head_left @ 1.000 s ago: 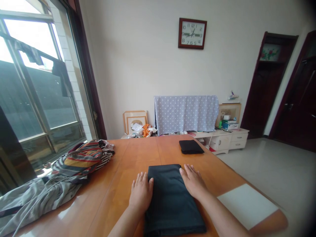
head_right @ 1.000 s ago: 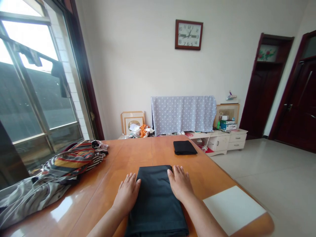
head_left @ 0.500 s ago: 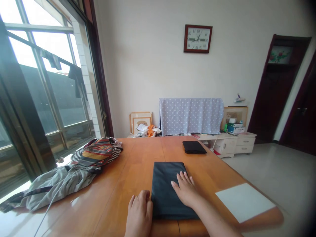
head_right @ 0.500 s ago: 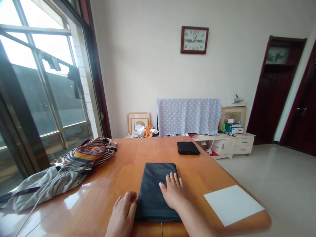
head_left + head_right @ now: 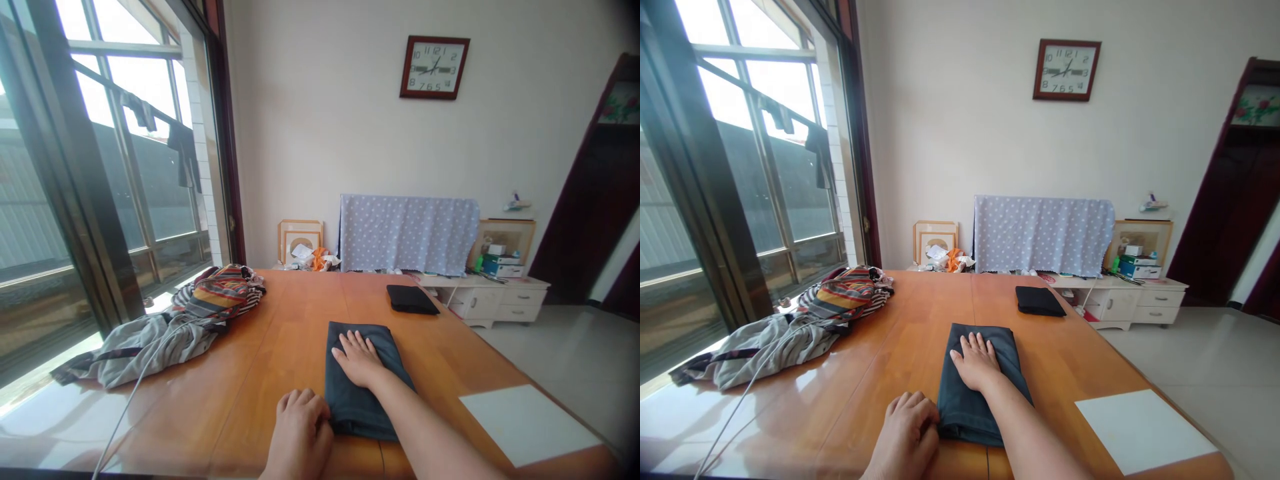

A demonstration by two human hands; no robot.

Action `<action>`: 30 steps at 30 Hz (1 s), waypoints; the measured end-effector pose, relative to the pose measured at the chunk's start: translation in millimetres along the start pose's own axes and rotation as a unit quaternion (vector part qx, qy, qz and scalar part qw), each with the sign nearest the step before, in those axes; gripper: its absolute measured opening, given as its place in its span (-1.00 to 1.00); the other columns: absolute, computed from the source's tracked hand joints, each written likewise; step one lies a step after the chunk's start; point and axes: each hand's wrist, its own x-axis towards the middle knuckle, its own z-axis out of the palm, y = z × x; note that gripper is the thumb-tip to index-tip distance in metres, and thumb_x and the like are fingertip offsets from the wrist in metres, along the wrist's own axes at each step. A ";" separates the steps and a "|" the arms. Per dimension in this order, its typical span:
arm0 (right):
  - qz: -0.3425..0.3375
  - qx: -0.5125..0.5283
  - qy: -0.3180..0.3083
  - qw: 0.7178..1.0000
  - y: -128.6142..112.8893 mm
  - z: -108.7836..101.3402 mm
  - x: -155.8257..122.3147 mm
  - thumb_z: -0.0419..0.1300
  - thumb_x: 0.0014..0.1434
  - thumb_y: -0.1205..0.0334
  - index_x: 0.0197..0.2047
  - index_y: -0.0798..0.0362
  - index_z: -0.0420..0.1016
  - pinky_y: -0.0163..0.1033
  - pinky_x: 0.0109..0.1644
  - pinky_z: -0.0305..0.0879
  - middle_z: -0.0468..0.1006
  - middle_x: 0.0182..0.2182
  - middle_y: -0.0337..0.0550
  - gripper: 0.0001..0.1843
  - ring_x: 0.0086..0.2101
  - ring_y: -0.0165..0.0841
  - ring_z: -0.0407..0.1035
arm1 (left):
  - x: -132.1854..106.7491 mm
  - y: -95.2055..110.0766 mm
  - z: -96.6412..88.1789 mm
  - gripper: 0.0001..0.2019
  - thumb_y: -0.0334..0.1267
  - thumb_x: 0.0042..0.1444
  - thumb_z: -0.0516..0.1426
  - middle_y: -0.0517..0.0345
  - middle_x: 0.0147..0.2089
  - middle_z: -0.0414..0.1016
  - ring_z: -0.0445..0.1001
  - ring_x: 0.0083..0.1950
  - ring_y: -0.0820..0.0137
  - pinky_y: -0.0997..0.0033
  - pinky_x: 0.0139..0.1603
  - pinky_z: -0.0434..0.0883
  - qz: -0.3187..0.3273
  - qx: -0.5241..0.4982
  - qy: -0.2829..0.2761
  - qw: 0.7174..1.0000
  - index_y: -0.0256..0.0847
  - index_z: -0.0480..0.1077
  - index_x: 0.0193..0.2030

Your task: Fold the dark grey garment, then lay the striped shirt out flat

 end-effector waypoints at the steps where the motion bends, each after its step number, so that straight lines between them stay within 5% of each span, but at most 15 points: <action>1: 0.000 -0.001 0.001 1.000 0.7 1.6 0.4 -0.34 0.33 -0.28 0.50 0.02 -0.14 0.09 0.44 -0.50 -0.24 0.48 -0.10 -0.17 0.44 -0.17 -0.43 | -0.4 0.1 -0.6 -0.83 -0.45 -0.02 0.02 0.19 -0.30 0.43 0.35 -0.15 0.31 0.24 0.06 0.19 0.001 0.001 -0.002 1.000 -0.11 0.37 -0.40; 6: 0.000 -0.005 0.010 1.000 1.6 4.1 0.3 -0.35 0.34 -0.28 0.50 0.00 -0.12 0.08 0.44 -0.50 -0.23 0.48 -0.11 -0.18 0.44 -0.19 -0.42 | -3.2 -1.4 -2.7 -0.79 -0.44 -0.01 0.02 0.16 -0.24 0.47 0.39 -0.12 0.32 0.23 0.09 0.25 0.006 -0.024 -0.003 1.000 -0.10 0.43 -0.32; 10: -0.004 -0.005 0.023 1.000 0.0 4.4 -1.5 -0.32 0.34 -0.27 0.49 0.01 -0.09 0.07 0.44 -0.50 -0.19 0.48 -0.10 -0.18 0.44 -0.20 -0.41 | -2.8 -4.1 -2.6 -0.49 -0.34 0.04 0.10 0.14 0.27 0.37 0.28 0.28 0.17 0.07 0.30 0.17 0.053 -0.039 -0.027 0.997 0.11 0.40 0.16; 12: -0.005 -0.004 0.031 1.000 -1.1 4.0 -2.9 -0.31 0.34 -0.27 0.49 0.03 -0.06 0.07 0.45 -0.49 -0.16 0.48 -0.08 -0.18 0.44 -0.20 -0.40 | -1.4 -4.5 -2.2 -0.49 -0.27 0.05 0.14 0.25 0.35 0.30 0.14 0.40 0.11 -0.07 0.40 0.01 0.072 -0.025 -0.055 0.996 0.22 0.41 0.17; 16: -0.003 0.002 0.037 0.999 -2.6 0.0 -5.5 -0.31 0.34 -0.26 0.47 0.03 0.00 0.04 0.45 -0.44 -0.13 0.47 -0.09 -0.19 0.43 -0.19 -0.32 | 0.9 -4.9 -2.1 -0.67 -0.11 0.18 0.12 0.24 0.26 0.43 0.19 0.39 0.09 -0.20 0.43 -0.09 0.077 -0.008 -0.083 0.994 0.20 0.47 0.08; 21: 0.028 0.006 0.044 0.999 7.6 -9.6 -17.5 -0.29 0.30 -0.32 0.46 0.19 0.01 0.08 0.45 -0.39 -0.11 0.46 0.08 -0.08 0.43 -0.11 -0.29 | 3.6 -9.4 -2.2 -0.65 0.09 0.23 0.08 0.18 0.23 0.47 0.28 0.34 0.08 -0.27 0.41 -0.03 0.082 -0.003 -0.095 0.992 0.23 0.46 0.10; 26: 0.057 0.012 0.071 0.996 40.3 -5.8 -47.3 -0.26 0.28 -0.36 0.46 0.21 -0.01 0.13 0.45 -0.53 -0.17 0.46 0.09 -0.05 0.43 -0.09 -0.35 | 6.4 -14.4 1.8 -0.62 0.18 0.22 0.06 0.14 0.20 0.50 0.34 0.30 0.09 -0.28 0.40 0.01 0.094 -0.004 -0.094 0.991 0.24 0.46 0.10; 30: 0.044 0.120 0.139 0.982 74.5 -3.6 -61.7 -0.20 0.30 -0.31 0.43 0.08 0.13 -0.02 0.46 -0.25 -0.03 0.45 -0.04 -0.15 0.42 -0.20 -0.22 | 8.9 -16.0 4.2 -0.62 0.17 0.19 0.10 0.13 0.15 0.53 0.40 0.25 0.11 -0.20 0.39 0.09 0.098 -0.007 -0.083 0.992 0.22 0.49 0.08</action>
